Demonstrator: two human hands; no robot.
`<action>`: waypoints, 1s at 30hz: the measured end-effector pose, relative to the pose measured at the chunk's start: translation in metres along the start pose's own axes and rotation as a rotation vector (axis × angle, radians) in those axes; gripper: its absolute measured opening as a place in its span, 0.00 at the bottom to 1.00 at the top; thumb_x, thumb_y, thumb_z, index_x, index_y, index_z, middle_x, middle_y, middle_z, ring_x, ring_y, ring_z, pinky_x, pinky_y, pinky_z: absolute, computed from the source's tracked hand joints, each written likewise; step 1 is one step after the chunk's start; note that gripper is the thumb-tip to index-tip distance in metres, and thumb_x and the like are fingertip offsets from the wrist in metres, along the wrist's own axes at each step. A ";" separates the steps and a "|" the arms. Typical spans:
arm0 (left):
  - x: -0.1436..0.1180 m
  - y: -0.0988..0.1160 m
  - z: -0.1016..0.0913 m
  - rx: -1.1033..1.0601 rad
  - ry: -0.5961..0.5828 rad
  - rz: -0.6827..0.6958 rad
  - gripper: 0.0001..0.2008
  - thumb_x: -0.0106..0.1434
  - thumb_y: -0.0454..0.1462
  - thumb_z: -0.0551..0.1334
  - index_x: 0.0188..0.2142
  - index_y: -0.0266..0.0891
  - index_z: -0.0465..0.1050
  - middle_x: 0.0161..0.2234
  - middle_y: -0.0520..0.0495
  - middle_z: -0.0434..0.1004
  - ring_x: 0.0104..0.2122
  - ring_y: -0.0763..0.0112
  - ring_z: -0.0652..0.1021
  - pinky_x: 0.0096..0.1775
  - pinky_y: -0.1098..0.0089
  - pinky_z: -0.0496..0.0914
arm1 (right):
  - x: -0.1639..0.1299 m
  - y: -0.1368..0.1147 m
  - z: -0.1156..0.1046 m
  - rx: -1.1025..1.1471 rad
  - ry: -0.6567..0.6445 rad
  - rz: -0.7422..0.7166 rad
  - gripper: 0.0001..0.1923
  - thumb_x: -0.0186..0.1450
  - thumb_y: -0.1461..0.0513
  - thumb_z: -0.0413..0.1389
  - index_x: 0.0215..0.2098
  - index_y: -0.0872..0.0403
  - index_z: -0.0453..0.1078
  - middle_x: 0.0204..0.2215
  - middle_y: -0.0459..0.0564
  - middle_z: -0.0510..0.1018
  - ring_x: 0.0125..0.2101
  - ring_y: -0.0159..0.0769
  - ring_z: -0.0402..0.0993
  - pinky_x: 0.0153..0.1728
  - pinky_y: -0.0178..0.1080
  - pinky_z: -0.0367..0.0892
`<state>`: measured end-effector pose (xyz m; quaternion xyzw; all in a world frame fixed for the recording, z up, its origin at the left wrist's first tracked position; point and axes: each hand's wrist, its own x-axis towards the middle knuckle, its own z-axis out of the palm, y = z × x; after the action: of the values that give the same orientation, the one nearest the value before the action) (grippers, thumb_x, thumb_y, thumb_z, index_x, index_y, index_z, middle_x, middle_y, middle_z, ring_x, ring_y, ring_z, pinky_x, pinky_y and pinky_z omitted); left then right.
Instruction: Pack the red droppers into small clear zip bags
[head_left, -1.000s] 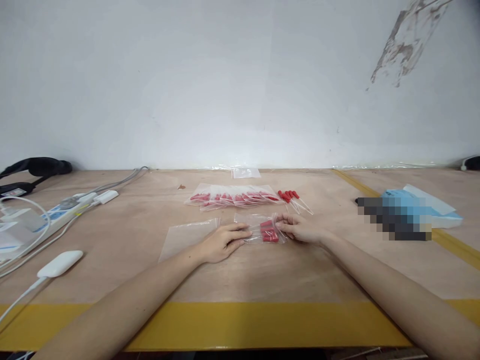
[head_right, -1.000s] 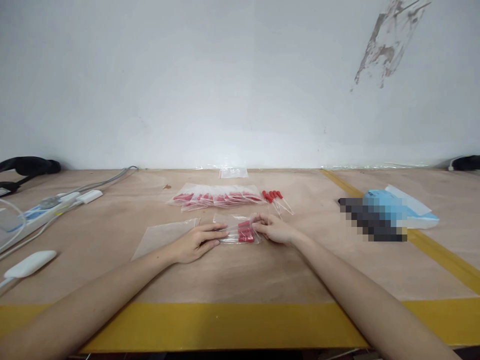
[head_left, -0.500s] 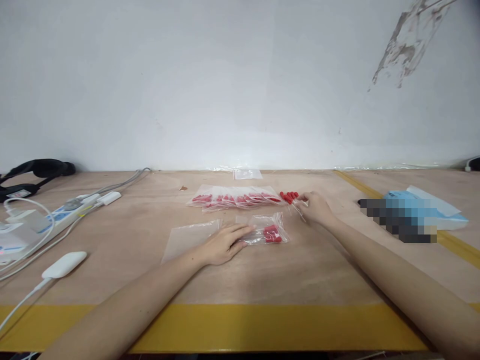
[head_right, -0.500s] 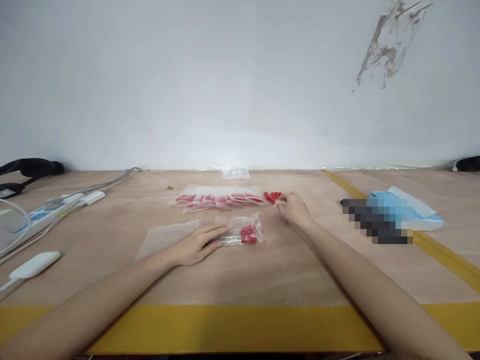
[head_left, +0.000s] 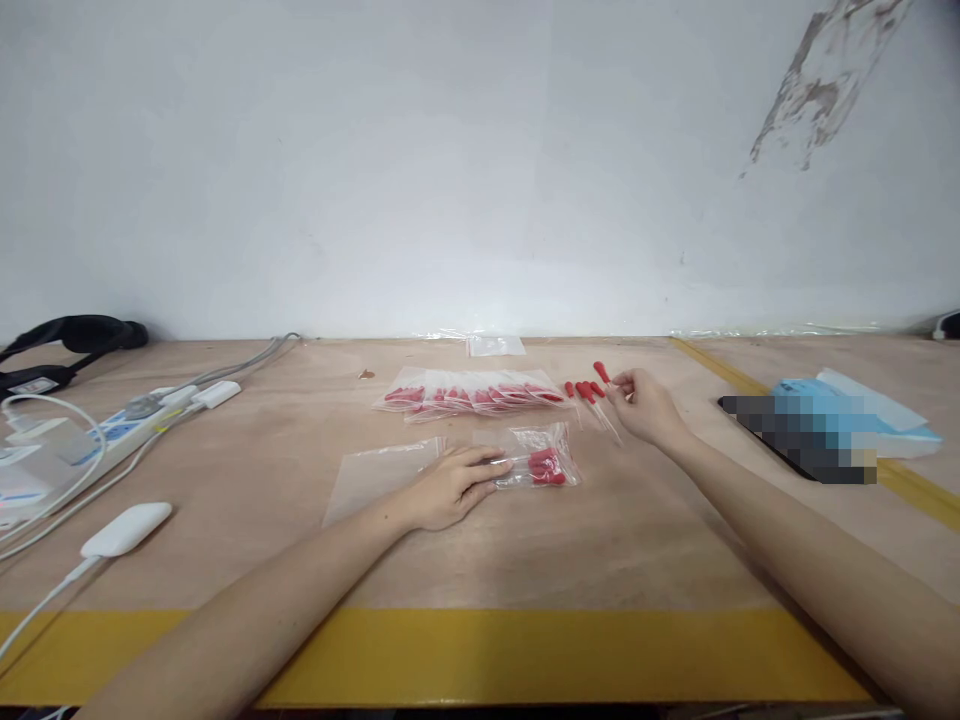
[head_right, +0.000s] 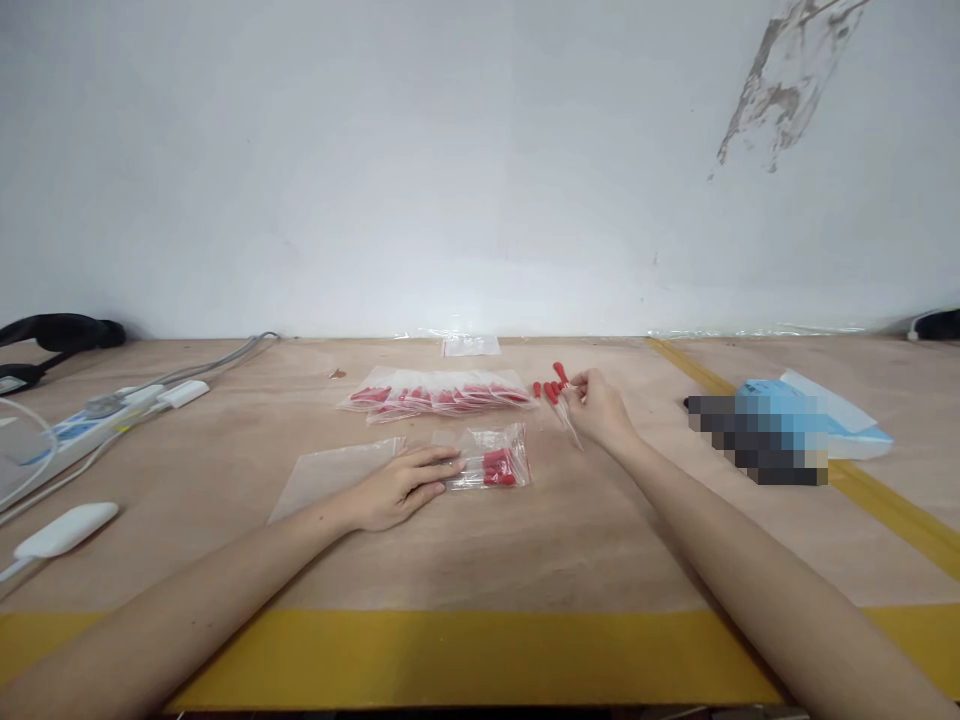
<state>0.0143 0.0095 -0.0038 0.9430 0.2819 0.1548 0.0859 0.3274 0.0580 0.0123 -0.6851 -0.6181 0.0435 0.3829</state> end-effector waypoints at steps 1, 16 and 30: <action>0.000 0.000 0.000 0.000 0.002 -0.002 0.18 0.66 0.38 0.48 0.56 0.47 0.57 0.56 0.47 0.59 0.54 0.65 0.62 0.54 0.60 0.57 | -0.005 -0.001 -0.002 0.148 0.002 0.027 0.17 0.56 0.58 0.52 0.42 0.56 0.61 0.29 0.51 0.72 0.26 0.34 0.68 0.25 0.35 0.62; 0.000 0.000 0.000 -0.004 0.004 -0.012 0.19 0.66 0.37 0.48 0.56 0.48 0.57 0.56 0.48 0.58 0.54 0.64 0.62 0.53 0.60 0.58 | -0.050 -0.015 0.038 1.059 -0.222 0.224 0.21 0.55 0.52 0.54 0.42 0.48 0.52 0.29 0.46 0.71 0.30 0.33 0.74 0.36 0.41 0.71; -0.001 -0.002 0.003 -0.008 0.039 -0.004 0.17 0.66 0.38 0.50 0.54 0.48 0.61 0.57 0.47 0.56 0.56 0.62 0.59 0.54 0.59 0.56 | -0.058 -0.022 0.035 0.686 -0.361 0.076 0.16 0.47 0.53 0.60 0.28 0.55 0.66 0.22 0.48 0.73 0.22 0.31 0.68 0.24 0.36 0.64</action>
<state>0.0135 0.0110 -0.0070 0.9388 0.2848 0.1740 0.0847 0.2774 0.0218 -0.0236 -0.5212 -0.5992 0.3818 0.4728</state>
